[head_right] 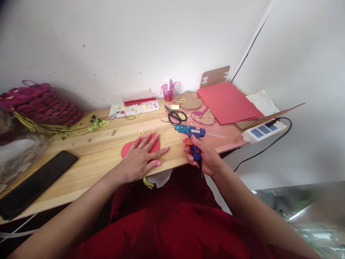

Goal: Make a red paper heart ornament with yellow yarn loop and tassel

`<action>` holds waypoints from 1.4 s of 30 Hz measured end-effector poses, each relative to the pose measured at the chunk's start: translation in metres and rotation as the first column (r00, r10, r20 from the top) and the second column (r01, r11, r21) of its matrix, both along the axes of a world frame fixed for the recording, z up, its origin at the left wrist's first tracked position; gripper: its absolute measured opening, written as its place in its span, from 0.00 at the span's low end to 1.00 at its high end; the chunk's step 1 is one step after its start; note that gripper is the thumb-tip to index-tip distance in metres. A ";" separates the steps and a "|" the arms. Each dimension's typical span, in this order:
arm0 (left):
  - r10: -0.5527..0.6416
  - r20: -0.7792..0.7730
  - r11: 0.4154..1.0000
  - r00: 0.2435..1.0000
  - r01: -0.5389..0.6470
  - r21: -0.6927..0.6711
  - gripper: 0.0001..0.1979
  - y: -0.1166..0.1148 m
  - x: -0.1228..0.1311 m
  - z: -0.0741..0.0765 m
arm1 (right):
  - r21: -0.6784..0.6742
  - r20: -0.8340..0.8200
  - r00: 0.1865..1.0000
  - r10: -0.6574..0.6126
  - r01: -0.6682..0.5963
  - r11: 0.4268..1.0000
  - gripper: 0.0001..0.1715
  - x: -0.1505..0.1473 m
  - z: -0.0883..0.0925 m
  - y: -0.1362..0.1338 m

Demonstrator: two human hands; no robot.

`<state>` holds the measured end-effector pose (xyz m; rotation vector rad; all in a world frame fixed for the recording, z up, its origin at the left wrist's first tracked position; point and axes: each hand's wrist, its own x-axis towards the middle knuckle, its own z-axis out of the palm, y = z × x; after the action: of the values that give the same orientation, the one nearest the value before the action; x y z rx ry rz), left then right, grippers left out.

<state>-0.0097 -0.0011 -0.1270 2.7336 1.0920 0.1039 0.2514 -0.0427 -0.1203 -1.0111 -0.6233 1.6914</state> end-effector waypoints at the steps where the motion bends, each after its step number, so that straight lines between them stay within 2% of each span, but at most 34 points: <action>1: -0.024 0.016 1.000 1.000 0.024 0.011 0.28 -0.001 -0.002 0.000 | 0.000 0.000 1.000 0.001 -0.001 1.000 0.21 0.000 0.000 0.000; 3: 0.001 0.081 0.998 0.997 -0.006 0.066 0.32 -0.006 -0.005 0.000 | -0.002 0.003 1.000 0.005 -0.005 1.000 0.19 0.001 0.000 -0.001; 5: 0.091 0.157 0.985 0.983 -0.113 0.133 0.33 -0.011 -0.008 0.000 | -0.015 0.002 1.000 0.009 -0.009 1.000 0.17 0.002 0.002 0.000; 7: 0.135 0.185 0.970 0.973 -0.167 0.174 0.27 -0.016 -0.011 -0.002 | -0.031 0.015 1.000 0.013 -0.012 0.999 0.15 0.001 0.007 0.002; 10: 0.070 0.173 0.971 0.982 -0.107 0.213 0.19 -0.022 -0.023 -0.006 | -0.024 0.053 0.998 0.024 -0.023 0.999 0.14 -0.009 0.016 0.013; 14: 0.011 0.226 0.961 0.974 -0.072 0.266 0.19 -0.024 -0.049 -0.012 | 0.076 0.057 0.995 0.082 -0.086 0.993 0.12 -0.035 0.025 0.043; 17: 0.016 0.310 0.959 0.951 -0.102 0.264 0.17 -0.026 -0.063 -0.014 | 0.051 0.061 0.990 0.124 -0.127 0.991 0.12 -0.053 0.023 0.065; 19: 0.067 0.371 0.951 0.926 -0.172 0.258 0.13 -0.030 -0.068 -0.013 | 0.010 0.084 0.986 0.143 -0.144 0.989 0.12 -0.060 0.021 0.071; 23: 0.185 0.419 0.912 0.889 -0.314 0.263 0.12 -0.032 -0.074 -0.014 | -0.057 0.064 0.985 0.160 -0.157 0.986 0.13 -0.060 0.023 0.054; 26: 0.205 0.390 0.905 0.898 -0.326 0.275 0.15 -0.020 -0.083 -0.016 | -0.111 -0.022 0.974 0.225 -0.226 0.968 0.18 -0.053 0.025 0.028; 29: 0.237 0.330 0.908 0.914 -0.329 0.261 0.17 -0.005 -0.088 -0.015 | -0.101 -0.084 0.940 0.330 -0.338 0.936 0.21 -0.043 0.023 0.007; 32: 0.274 0.286 0.887 0.918 -0.356 0.293 0.19 0.001 -0.083 -0.010 | -0.070 -0.076 0.949 0.305 -0.310 0.948 0.21 -0.034 0.020 0.000; 34: 0.265 0.319 0.873 0.910 -0.368 0.322 0.19 -0.004 -0.074 -0.006 | -0.036 -0.035 0.980 0.197 -0.198 0.979 0.19 -0.032 0.019 0.002; 36: 0.215 0.392 0.893 0.895 -0.343 0.293 0.17 -0.014 -0.064 -0.004 | 0.005 0.001 0.993 0.114 -0.114 0.993 0.17 -0.033 0.018 0.006; 39: 0.190 0.425 0.927 0.885 -0.304 0.219 0.18 -0.030 -0.054 -0.007 | 0.060 0.037 0.990 0.137 -0.139 0.989 0.16 -0.041 0.014 0.012; 42: 0.233 0.417 0.921 0.879 -0.337 0.195 0.24 -0.039 -0.052 -0.013 | 0.112 0.087 0.974 0.211 -0.220 0.969 0.15 -0.046 0.011 0.013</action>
<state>-0.0621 -0.0396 -0.1399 2.5685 1.4326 0.8541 0.2054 -0.0293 -0.1095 -0.9498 -0.9013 1.7865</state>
